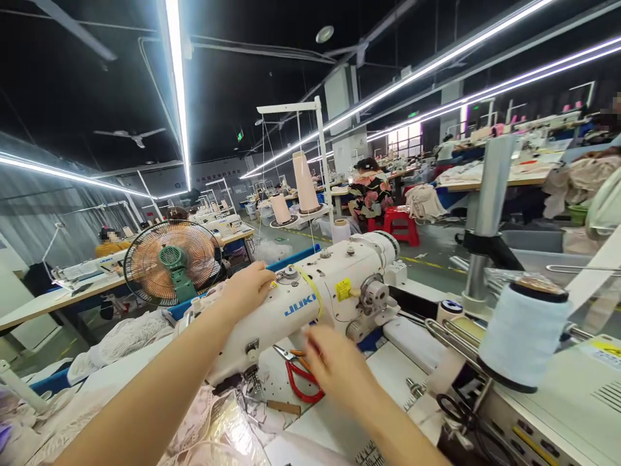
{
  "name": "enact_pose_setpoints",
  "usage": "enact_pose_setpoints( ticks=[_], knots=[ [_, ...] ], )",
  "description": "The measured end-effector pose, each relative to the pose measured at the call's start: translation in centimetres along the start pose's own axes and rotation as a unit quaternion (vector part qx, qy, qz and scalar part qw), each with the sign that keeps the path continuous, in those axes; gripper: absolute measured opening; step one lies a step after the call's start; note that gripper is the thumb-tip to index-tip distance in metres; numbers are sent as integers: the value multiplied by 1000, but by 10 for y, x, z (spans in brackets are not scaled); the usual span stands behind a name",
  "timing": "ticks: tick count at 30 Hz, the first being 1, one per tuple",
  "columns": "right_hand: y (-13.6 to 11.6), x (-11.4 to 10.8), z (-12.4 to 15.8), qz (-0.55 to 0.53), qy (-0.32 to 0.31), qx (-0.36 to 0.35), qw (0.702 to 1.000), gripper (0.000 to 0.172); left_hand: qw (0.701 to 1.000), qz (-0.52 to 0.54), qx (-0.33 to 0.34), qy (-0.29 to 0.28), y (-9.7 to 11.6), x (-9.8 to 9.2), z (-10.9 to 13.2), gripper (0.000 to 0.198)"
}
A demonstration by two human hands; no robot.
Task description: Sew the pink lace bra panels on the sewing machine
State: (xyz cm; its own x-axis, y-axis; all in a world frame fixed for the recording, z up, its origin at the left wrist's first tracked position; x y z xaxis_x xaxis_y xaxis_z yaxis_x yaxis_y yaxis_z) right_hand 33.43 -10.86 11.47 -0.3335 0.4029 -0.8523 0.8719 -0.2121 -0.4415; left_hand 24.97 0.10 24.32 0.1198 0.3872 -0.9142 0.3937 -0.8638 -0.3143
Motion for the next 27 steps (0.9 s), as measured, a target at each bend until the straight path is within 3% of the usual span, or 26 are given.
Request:
enact_pose_setpoints(
  ticks=[1, 3, 6, 9, 12, 14, 16, 17, 20, 22, 24, 27],
  knots=[
    [-5, 26, 2, 0, -52, -13, 999, 18, 1000, -5, -3, 3, 0, -1, 0, 26],
    [-7, 69, -2, 13, -118, 2, 993, 18, 1000, -17, -10, 13, -1, -3, 1, 27],
    [-2, 100, -17, 23, -159, 50, 986, 18, 998, -35, -20, 38, -2, -8, 2, 26],
    [10, 94, -22, -6, -174, 65, 983, 16, 996, -50, -23, 69, -3, -13, 3, 25],
    [28, 68, -9, -78, -175, 51, 980, 8, 993, -60, -19, 95, -3, -16, 3, 24],
    [34, 49, 6, -154, -200, 23, 967, 18, 992, -65, -10, 109, -3, -17, 2, 24],
    [31, 31, 20, -264, -237, -9, 935, 27, 990, -68, 0, 120, -2, -18, 1, 24],
    [25, 22, 25, -334, -253, -21, 908, 39, 990, -69, 4, 126, -1, -18, 1, 24],
    [2, 3, 29, -535, -296, -17, 791, 80, 987, -75, 14, 143, 0, -20, 2, 22],
    [-15, -2, 21, -607, -324, 9, 726, 85, 984, -80, 22, 155, 2, -22, 4, 22],
    [-29, -1, 7, -639, -346, 45, 686, 82, 982, -85, 32, 166, 3, -23, 6, 21],
    [-40, 3, -14, -658, -332, 89, 670, 78, 979, -91, 49, 178, 5, -24, 8, 20]
  ],
)
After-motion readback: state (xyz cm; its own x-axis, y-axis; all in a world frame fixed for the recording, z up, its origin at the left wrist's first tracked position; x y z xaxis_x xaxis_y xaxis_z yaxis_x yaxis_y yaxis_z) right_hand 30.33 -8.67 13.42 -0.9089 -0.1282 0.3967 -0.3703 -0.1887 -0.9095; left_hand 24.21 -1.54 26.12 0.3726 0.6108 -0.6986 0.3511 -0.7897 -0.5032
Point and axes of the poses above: each hand's wrist, its own z-axis away from the middle knuckle, its own x-axis out of the palm, y = z × x, the point moved 6 cm from there along -z, towards the middle knuckle, and after that the axes turned 10 degrees about x, right-handed, at the moved point
